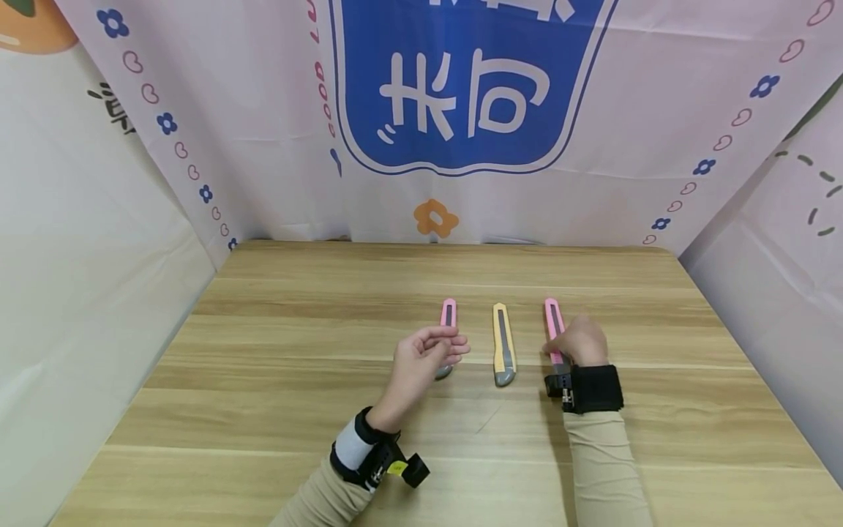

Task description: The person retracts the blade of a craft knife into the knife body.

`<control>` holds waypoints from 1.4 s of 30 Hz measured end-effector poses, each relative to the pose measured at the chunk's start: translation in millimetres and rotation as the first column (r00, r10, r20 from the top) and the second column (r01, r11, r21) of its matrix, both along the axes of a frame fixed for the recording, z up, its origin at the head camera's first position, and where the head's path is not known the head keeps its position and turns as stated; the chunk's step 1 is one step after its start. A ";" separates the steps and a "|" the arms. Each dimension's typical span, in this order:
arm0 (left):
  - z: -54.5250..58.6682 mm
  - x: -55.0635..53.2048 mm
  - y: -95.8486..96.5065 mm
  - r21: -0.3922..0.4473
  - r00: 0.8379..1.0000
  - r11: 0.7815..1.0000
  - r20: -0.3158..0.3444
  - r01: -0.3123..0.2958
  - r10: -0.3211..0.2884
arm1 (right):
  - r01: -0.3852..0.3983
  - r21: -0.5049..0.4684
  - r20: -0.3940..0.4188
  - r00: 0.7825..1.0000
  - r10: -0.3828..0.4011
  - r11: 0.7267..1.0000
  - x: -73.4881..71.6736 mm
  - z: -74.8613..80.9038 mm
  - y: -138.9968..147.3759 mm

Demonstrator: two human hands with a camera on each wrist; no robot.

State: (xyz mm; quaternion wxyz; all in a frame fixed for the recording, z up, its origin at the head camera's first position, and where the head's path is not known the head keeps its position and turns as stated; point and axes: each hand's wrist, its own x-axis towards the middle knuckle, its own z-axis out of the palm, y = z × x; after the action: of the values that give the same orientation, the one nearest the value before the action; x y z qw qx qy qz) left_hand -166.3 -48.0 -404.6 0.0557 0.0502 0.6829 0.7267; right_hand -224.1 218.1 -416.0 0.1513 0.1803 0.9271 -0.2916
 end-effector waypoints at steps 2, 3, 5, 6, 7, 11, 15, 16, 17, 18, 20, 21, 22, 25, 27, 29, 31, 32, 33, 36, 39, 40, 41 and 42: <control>0.3 0.1 0.0 0.001 1.000 1.000 0.006 -0.002 0.002 | 0.000 0.012 0.001 1.000 -0.001 1.000 -0.2 -1.2 0.0; 0.5 0.2 0.0 0.001 1.000 1.000 0.009 -0.002 0.002 | 0.000 0.018 0.000 1.000 0.000 1.000 -0.2 -1.6 -0.1; 1.0 0.4 0.0 0.003 1.000 1.000 0.012 -0.003 0.003 | 0.004 0.027 -0.004 1.000 -0.003 1.000 -0.2 -2.4 -0.3; 1.2 0.4 0.0 0.004 1.000 1.000 0.014 -0.003 0.003 | 0.004 0.031 -0.008 1.000 -0.004 1.000 -0.2 -2.6 -0.5; 1.2 0.4 0.0 0.004 1.000 1.000 0.014 -0.003 0.003 | 0.005 0.036 -0.010 1.000 -0.005 0.999 -0.1 -2.6 -0.8; 0.6 -0.3 -0.1 0.004 1.000 1.000 0.022 -0.002 0.002 | 0.010 0.071 -0.011 1.000 -0.009 0.997 -0.1 -1.7 -2.8; 1.1 -0.5 -0.6 0.006 1.000 1.000 0.018 0.001 -0.001 | 0.020 0.111 -0.001 1.000 -0.020 0.994 -1.2 -1.4 -5.1; 1.3 -0.5 -0.7 0.006 1.000 1.000 0.016 0.001 -0.001 | 0.024 0.119 0.002 1.000 -0.024 0.993 -1.6 -1.4 -5.5; 1.4 -0.5 -0.8 0.006 1.000 1.000 0.013 0.000 0.000 | 0.026 0.128 0.005 1.000 -0.027 0.991 -2.0 -1.6 -5.8; 1.8 -0.4 -0.9 0.006 1.000 1.000 0.010 0.000 0.000 | 0.028 0.136 0.008 1.000 -0.029 0.990 -2.4 -1.7 -6.2; 1.9 -0.2 -1.0 0.008 1.000 1.000 0.007 -0.002 0.002 | 0.031 0.151 0.014 0.999 -0.034 0.988 -3.0 -1.9 -6.6; 1.7 -0.2 -1.0 0.009 1.000 1.000 0.004 -0.002 0.002 | 0.033 0.157 0.016 0.999 -0.036 0.987 -3.3 -2.0 -6.8; 1.9 -0.2 -1.1 0.012 1.000 1.000 0.006 -0.002 0.002 | 0.035 0.161 0.020 0.999 -0.039 0.986 -3.4 -2.0 -7.0; 2.1 -0.1 -1.5 0.018 1.000 1.000 0.008 -0.001 0.001 | 0.043 0.174 0.033 0.998 -0.049 0.984 -3.6 -2.2 -7.7; 2.4 -0.2 -1.8 0.018 1.000 1.000 0.010 0.001 -0.001 | 0.048 0.181 0.041 0.998 -0.056 0.982 -3.3 -2.0 -8.4; 2.1 -0.7 -2.0 0.014 1.000 1.000 0.003 0.005 -0.005 | 0.048 0.186 0.049 0.997 -0.058 0.981 -3.0 -2.0 -8.7; 1.5 -1.3 -2.2 0.012 1.000 1.000 0.000 0.008 -0.008 | 0.045 0.187 0.053 0.997 -0.056 0.981 -2.6 -1.7 -8.9; 1.4 -1.5 -2.3 0.012 1.000 1.000 -0.002 0.011 -0.011 | 0.043 0.186 0.054 0.997 -0.054 0.982 -2.5 -1.6 -8.9; 1.4 -1.6 -2.4 0.012 1.000 1.000 -0.002 0.011 -0.011 | 0.041 0.184 0.055 0.997 -0.052 0.982 -2.4 -1.6 -8.9; 2.1 -1.5 -2.3 0.020 1.000 1.000 0.007 0.007 -0.007 | 0.040 0.184 0.055 0.997 -0.051 0.982 -2.1 -1.7 -9.0; 2.9 -1.1 -2.2 0.026 1.000 1.000 0.014 0.001 -0.002 | 0.041 0.192 0.065 0.996 -0.055 0.981 -2.4 -2.1 -9.3; 2.9 -1.1 -2.2 0.027 1.000 1.000 0.013 0.001 -0.001 | 0.042 0.195 0.068 0.996 -0.056 0.980 -2.5 -2.2 -9.3; 2.9 -1.0 -2.3 0.027 1.000 1.000 0.014 0.001 -0.002 | 0.043 0.197 0.072 0.996 -0.058 0.979 -2.7 -2.4 -9.4; 2.8 -1.0 -2.4 0.028 1.000 1.000 0.014 0.002 -0.002 | 0.043 0.199 0.076 0.995 -0.059 0.979 -2.9 -2.5 -9.4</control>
State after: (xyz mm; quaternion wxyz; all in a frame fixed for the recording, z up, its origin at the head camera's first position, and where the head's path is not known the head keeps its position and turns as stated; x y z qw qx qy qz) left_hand -167.3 -50.3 -401.8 0.0607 0.0464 0.6724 0.7363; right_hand -227.0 208.7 -418.5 0.1627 0.2299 0.9396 -0.1945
